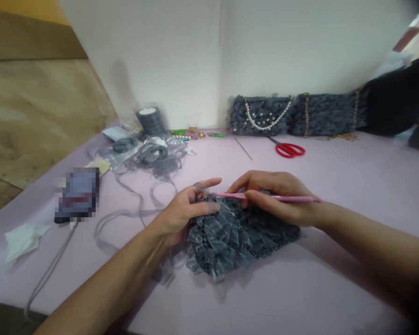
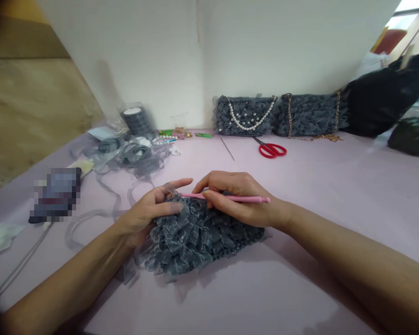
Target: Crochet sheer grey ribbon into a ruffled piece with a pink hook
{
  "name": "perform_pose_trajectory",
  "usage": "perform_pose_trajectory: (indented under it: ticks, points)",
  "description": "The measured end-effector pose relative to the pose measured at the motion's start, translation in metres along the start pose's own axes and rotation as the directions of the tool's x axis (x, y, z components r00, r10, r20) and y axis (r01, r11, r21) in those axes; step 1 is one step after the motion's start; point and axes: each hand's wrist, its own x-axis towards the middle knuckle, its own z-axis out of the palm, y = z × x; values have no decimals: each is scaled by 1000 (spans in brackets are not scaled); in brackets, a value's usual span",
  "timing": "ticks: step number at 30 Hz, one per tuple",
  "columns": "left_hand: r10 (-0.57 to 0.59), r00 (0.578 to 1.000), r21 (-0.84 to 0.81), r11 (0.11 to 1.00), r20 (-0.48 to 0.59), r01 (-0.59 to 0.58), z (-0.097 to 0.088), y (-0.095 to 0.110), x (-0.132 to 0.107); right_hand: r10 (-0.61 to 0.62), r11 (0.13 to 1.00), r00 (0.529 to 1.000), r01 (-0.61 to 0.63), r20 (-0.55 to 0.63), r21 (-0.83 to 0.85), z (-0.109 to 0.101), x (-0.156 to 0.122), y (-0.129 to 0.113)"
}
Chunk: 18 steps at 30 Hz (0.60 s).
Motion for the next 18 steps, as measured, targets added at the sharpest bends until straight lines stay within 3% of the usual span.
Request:
perform_pose_trajectory:
  ticks: [8, 18]
  points:
    - [-54, 996, -16, 998, 65, 55, -2, -1, 0, 181, 955, 983, -183, 33, 234, -3, 2, 1]
    - [13, 1000, 98, 995, 15, -14, 3, -3, 0, 130, 968, 992, -129, 10, 216, 10, 1, -1]
